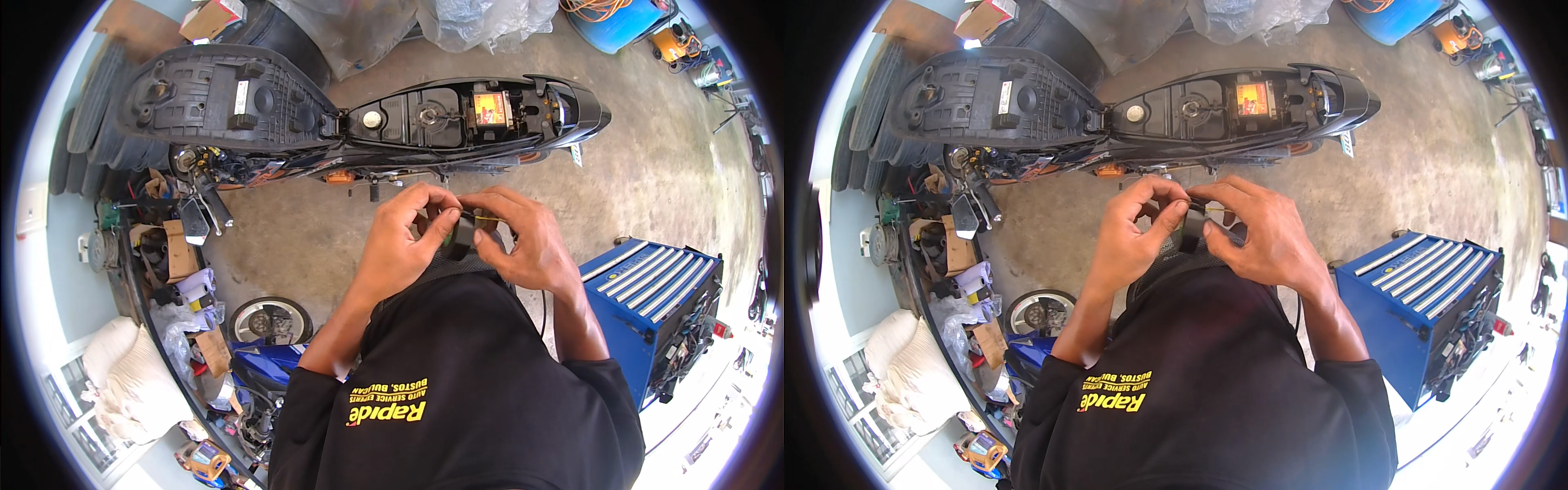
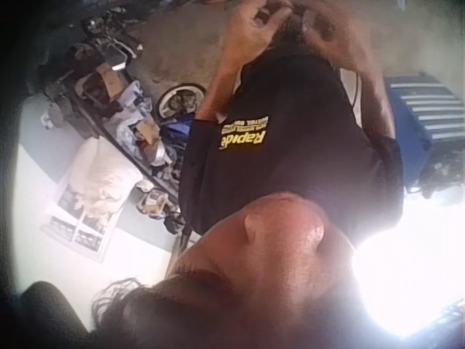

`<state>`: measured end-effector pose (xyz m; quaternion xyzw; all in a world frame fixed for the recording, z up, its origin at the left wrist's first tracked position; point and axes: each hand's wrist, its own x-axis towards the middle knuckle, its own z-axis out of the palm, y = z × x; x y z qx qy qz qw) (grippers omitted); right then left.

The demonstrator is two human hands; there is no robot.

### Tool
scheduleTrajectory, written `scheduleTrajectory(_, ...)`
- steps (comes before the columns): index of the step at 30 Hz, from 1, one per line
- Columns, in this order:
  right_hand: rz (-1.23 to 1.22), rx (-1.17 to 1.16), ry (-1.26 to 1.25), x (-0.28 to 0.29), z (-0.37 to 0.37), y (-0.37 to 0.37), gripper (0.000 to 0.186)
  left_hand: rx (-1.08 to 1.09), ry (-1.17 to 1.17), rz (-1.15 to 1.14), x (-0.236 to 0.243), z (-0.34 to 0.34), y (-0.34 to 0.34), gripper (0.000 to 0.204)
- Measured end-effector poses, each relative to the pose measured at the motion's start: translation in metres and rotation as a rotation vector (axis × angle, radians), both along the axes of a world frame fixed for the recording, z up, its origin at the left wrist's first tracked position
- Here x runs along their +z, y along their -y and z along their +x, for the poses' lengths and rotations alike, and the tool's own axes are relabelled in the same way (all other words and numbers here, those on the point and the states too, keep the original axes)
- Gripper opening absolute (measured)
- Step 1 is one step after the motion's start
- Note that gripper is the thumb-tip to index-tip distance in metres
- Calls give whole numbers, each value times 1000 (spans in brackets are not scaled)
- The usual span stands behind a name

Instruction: The person strips and twists exposed wires on a motorcycle, then wraps the connections with electrical tape. The work is performed in a workshop with tools and a motorcycle visible.

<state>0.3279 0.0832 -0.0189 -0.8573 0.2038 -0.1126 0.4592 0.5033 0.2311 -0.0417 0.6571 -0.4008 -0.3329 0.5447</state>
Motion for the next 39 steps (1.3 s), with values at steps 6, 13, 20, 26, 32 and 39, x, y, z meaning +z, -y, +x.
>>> scheduleTrajectory(6, 76, -6, 31, 2, 1, -12, 55, 18, -80, -24, -4, -1, 0, 13)
scheduleTrajectory(13, 1509, -187, 116, -32, -7, 7, 73, 56, 257, -169, -1, -20, 8, 9)
scheduleTrajectory(20, 1180, -13, 228, -17, -11, -3, 53, 45, 90, -62, -3, -15, 6, 9)
scheduleTrajectory(26, 355, -404, 30, -15, -2, -12, 51, -17, 116, -61, 2, -14, 8, 13)
scheduleTrajectory(32, 102, -371, 147, -16, 2, -12, 59, -13, 48, -89, 1, -12, 10, 12)
scheduleTrajectory(39, -197, -158, 154, -2, 3, -9, 55, 18, -57, -135, -5, -15, 11, 12)
